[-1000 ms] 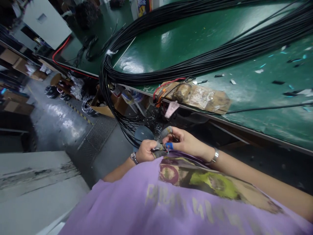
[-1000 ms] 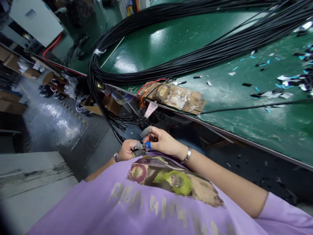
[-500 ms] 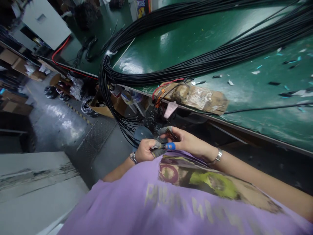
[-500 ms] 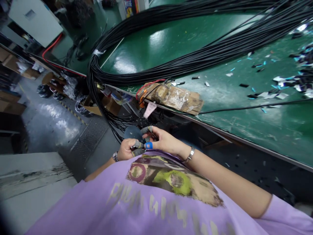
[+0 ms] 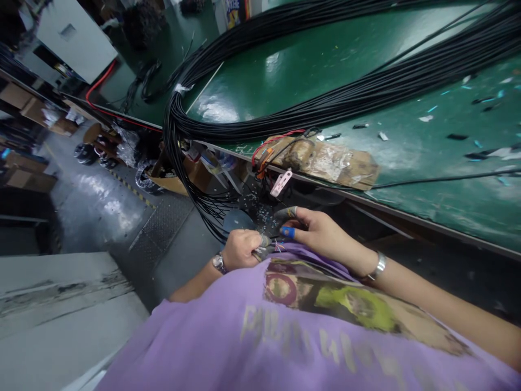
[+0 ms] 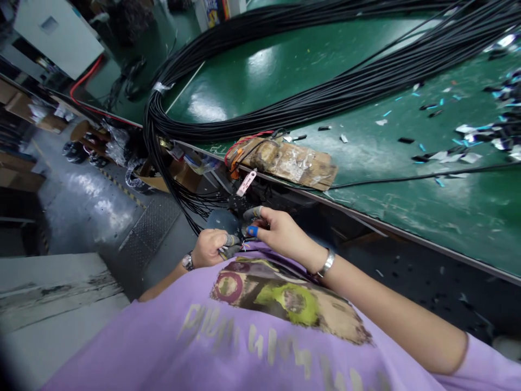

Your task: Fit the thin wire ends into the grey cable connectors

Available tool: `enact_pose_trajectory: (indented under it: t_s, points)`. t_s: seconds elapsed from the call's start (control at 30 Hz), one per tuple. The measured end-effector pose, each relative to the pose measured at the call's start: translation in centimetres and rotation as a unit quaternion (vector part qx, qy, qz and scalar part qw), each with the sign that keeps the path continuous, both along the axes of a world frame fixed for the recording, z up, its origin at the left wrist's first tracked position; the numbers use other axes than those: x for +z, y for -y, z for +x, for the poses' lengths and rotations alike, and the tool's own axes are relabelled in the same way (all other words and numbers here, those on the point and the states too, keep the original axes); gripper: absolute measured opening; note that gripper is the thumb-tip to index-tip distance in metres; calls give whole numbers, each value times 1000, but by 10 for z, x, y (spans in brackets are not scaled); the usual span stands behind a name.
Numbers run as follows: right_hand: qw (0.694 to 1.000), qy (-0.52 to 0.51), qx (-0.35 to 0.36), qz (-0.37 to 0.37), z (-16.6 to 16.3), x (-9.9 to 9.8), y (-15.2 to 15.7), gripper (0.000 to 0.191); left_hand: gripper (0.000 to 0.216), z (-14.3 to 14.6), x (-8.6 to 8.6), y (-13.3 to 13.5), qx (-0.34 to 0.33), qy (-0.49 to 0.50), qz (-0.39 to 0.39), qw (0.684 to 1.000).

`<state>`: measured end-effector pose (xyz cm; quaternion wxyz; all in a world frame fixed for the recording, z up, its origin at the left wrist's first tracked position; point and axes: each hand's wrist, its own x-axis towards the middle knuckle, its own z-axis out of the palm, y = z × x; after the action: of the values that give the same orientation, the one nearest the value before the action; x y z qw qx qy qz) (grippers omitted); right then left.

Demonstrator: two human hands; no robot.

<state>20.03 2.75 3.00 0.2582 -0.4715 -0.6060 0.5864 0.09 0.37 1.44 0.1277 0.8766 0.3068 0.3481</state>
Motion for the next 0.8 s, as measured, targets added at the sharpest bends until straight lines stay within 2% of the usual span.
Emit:
enact_pose_trajectory:
  t_s: [0.2, 0.33, 0.5, 0.67, 0.8]
  points:
    - [992, 89, 49, 73, -9, 14, 4, 18, 33, 0, -1, 0, 1, 2, -5, 1000]
    - [985, 128, 78, 84, -13, 21, 6, 25, 29, -2, -2, 1, 2, -8, -11, 1000]
    - [985, 116, 94, 91, -12, 21, 7, 35, 28, -4, -5, 2, 10, -24, -23, 999]
    - [987, 110, 86, 81, -12, 18, 7, 28, 29, -4, -7, 2, 6, -34, -29, 999]
    - [993, 65, 73, 62, -11, 14, 4, 18, 27, -4, -7, 1, -2, -32, -27, 999]
